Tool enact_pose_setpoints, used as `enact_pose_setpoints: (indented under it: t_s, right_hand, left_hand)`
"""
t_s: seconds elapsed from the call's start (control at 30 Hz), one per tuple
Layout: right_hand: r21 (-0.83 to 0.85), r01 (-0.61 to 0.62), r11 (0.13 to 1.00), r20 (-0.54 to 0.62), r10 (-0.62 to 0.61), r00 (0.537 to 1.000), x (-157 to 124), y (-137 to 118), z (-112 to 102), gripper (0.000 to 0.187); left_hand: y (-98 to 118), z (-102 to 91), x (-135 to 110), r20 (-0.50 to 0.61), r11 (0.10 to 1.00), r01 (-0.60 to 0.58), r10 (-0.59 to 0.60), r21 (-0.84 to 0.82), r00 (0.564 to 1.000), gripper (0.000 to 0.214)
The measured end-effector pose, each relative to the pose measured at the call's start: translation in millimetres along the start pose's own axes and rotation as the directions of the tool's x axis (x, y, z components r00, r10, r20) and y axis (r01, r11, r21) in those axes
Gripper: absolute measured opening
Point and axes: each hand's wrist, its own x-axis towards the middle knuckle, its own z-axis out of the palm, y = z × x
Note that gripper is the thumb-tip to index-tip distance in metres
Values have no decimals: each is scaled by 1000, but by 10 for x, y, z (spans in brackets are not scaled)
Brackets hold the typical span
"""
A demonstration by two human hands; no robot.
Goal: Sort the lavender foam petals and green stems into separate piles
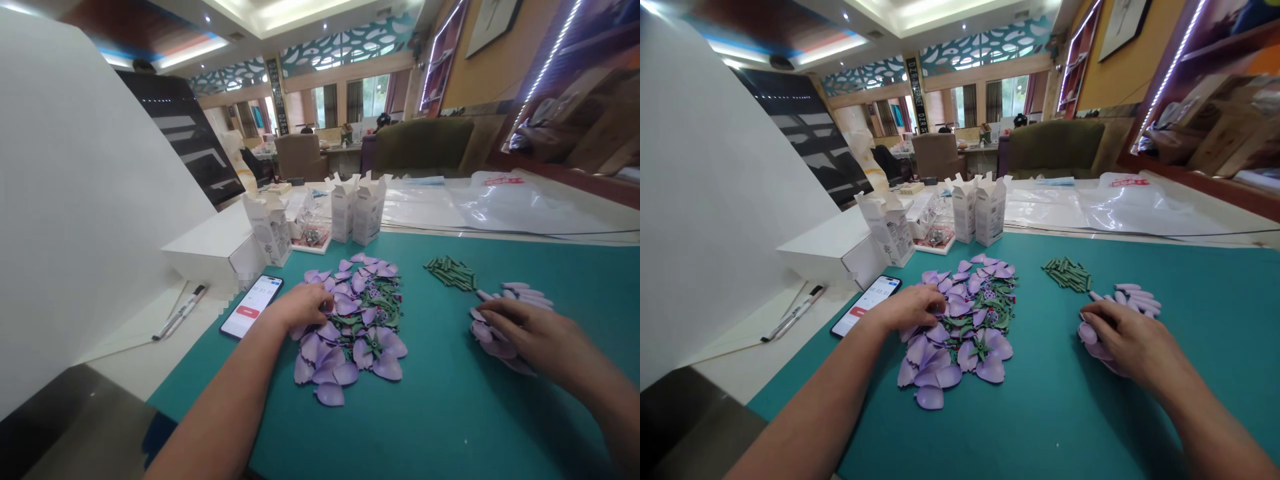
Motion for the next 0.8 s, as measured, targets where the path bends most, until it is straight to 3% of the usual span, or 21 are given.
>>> enact_pose_setpoints:
  t_s: [0.1,0.23,0.43,0.67,0.8]
  right_hand:
    - [4,27,1000,-14,-26,1000,1,14,4,38]
    - [-10,32,999,-2,-32,999,-18,-27,-13,39]
    - [-13,46,999,8,-46,999,-19,-30,21,40]
    - [-15,59,998,-5,-59,998,-42,-84,-7,37]
    - [-2,65,998,-28,-65,997,-73,-110,-15,37]
  left_hand:
    - [-98,31,8,-69,998,55,-55,-11,996,14]
    - [-141,32,-6,-149,996,84,-83,0,985,22]
    - [-40,53,85,-176,995,100,-95,17,980,28]
    - [35,197,210,-200,988,150,-139,42,970,19]
    - [13,178,206,-246,988,154,-145,16,958,16]
